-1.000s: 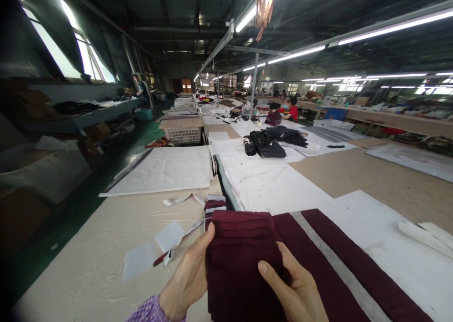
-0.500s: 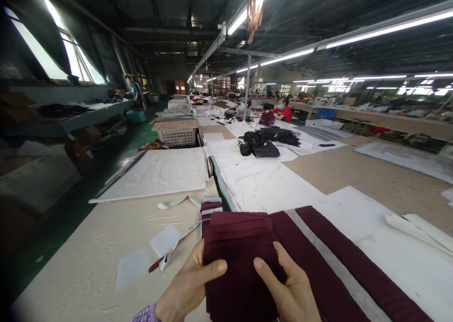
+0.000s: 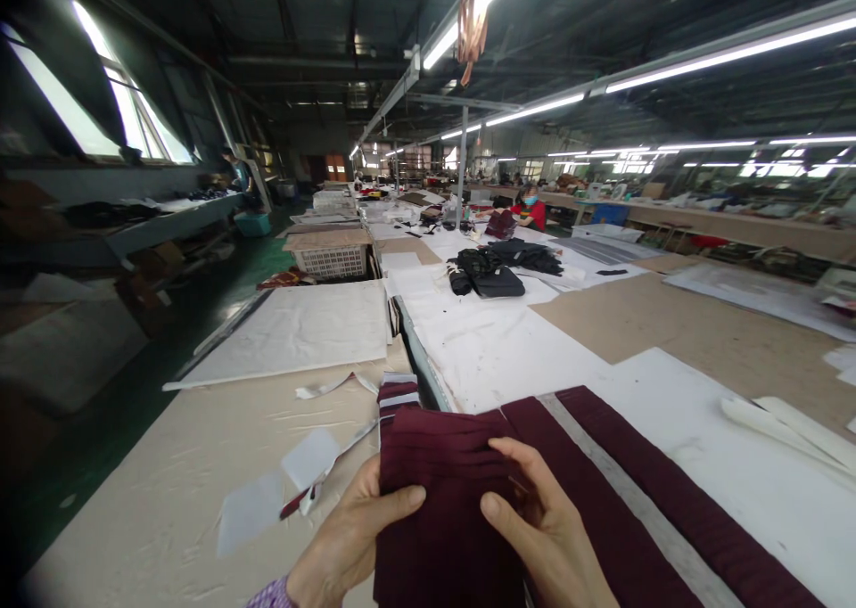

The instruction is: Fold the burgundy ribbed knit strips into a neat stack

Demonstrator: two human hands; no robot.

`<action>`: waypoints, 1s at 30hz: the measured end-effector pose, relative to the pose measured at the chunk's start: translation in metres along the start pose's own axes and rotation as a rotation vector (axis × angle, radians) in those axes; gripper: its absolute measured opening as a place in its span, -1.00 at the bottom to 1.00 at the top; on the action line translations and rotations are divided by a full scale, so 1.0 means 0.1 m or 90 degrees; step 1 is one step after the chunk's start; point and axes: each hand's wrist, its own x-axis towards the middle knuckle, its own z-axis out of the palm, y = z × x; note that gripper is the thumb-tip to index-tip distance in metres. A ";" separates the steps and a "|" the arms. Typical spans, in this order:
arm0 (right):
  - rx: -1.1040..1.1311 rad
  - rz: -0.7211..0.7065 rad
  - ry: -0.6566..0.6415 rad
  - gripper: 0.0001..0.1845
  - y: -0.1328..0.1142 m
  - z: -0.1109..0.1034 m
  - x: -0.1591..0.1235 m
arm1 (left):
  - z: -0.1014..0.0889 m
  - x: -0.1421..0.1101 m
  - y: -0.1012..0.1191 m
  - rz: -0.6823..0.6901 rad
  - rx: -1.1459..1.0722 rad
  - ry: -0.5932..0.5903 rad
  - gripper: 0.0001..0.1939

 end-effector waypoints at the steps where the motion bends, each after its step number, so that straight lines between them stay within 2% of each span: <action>1: 0.021 0.012 -0.015 -0.54 0.02 -0.01 0.01 | 0.00 0.00 0.00 -0.003 -0.003 0.005 -0.69; 5: 0.020 0.045 -0.068 -0.59 0.13 -0.07 0.08 | 0.01 0.00 0.00 -0.003 -0.009 0.020 -0.71; 9: -0.045 -0.003 -0.010 -0.60 0.16 -0.06 0.11 | 0.04 -0.01 0.00 0.001 -0.021 0.053 -0.70; 13: -0.073 -0.010 0.010 -0.63 0.12 0.01 0.08 | 0.05 -0.01 0.01 -0.055 -0.099 0.118 -0.61; 20: -0.070 -0.028 0.037 -0.67 0.09 0.05 0.04 | 0.04 -0.01 0.04 -0.074 -0.117 0.012 -0.49; 26: -0.058 -0.027 0.048 -0.65 0.12 0.06 0.04 | 0.02 -0.04 -0.07 0.023 -0.003 0.013 -0.56; 30: -0.029 -0.049 0.044 -0.59 0.11 0.04 0.09 | 0.02 -0.01 -0.10 0.021 0.017 0.022 -0.64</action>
